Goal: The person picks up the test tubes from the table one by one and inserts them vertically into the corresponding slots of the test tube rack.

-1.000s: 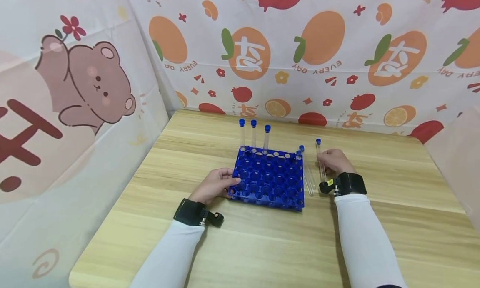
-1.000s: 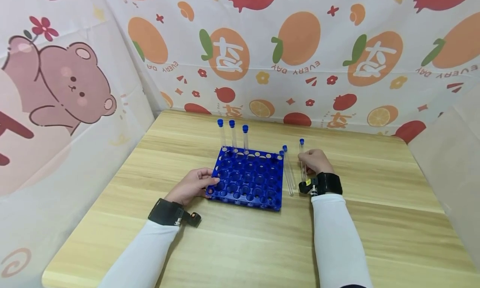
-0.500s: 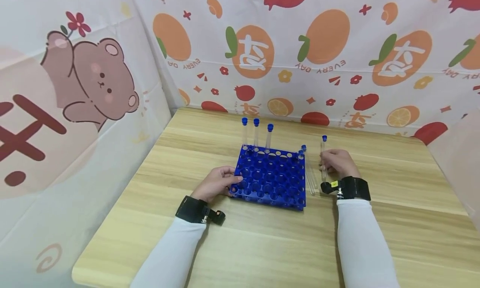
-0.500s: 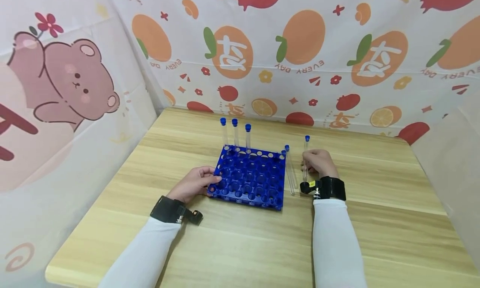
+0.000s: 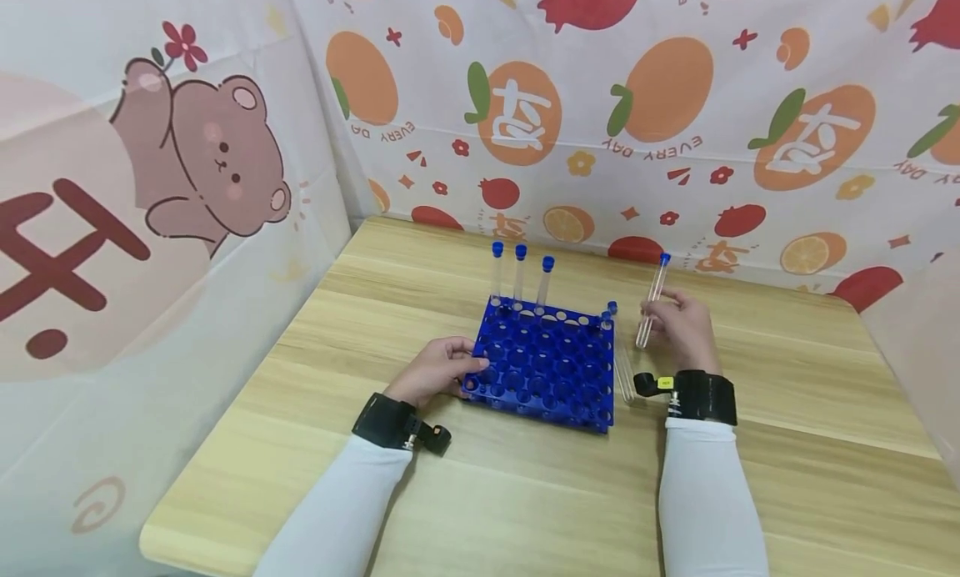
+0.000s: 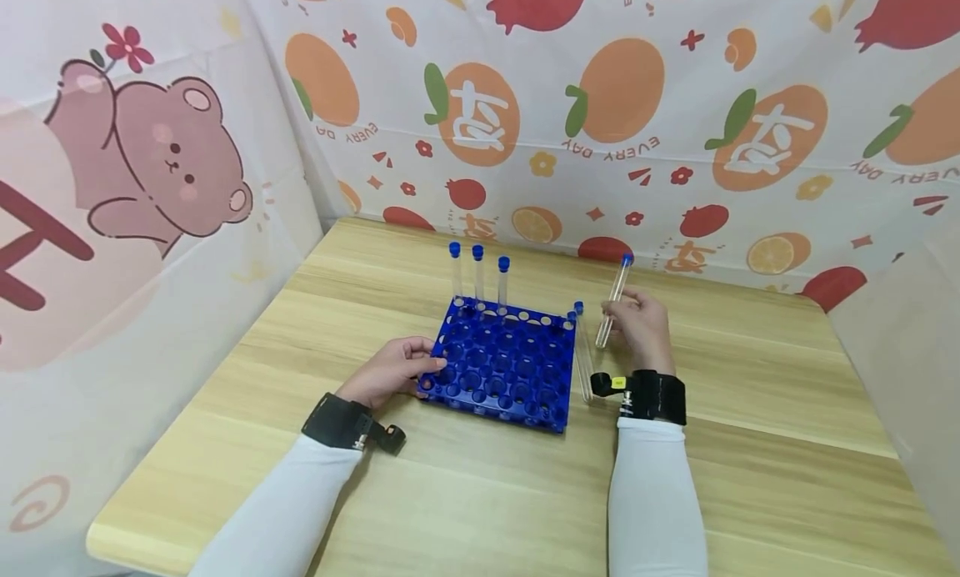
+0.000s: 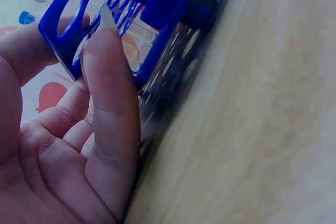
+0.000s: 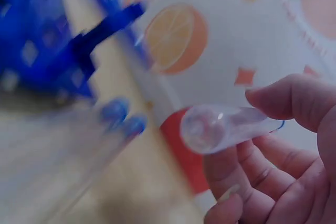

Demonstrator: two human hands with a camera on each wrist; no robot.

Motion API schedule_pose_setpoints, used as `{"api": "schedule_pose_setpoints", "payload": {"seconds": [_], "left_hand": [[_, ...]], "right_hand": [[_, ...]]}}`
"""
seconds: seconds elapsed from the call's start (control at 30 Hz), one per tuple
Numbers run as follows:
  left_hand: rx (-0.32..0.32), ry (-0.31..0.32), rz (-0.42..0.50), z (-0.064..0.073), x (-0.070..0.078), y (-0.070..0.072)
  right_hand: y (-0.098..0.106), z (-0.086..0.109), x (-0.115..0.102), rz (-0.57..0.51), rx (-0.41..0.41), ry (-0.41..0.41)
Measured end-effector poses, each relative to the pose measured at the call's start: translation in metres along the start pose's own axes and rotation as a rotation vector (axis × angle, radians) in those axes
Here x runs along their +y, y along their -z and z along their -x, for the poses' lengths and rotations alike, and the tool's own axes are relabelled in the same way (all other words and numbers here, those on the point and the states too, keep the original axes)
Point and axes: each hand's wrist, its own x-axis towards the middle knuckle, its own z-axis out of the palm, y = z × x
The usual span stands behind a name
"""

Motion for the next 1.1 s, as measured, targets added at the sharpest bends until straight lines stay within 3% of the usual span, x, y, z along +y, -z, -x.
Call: {"api": "schedule_pose_setpoints", "payload": {"seconds": [0.23,0.5,0.77,1.1], "left_hand": [[0.011,-0.005,-0.02,0.0,0.002,0.0],[0.006,0.0,-0.01,-0.001,0.001,-0.001],[0.001,0.001,0.002,0.0,-0.002,-0.001],[0.005,0.0,-0.012,-0.003,-0.001,-0.001]], "right_hand": [[-0.015,0.02,-0.041,-0.111,0.066,0.151],[-0.038,0.033,-0.064,-0.156,0.101,0.352],[-0.055,0.036,-0.068,-0.108,0.116,0.476],[-0.07,0.031,-0.061,0.028,0.076,0.534]]}}
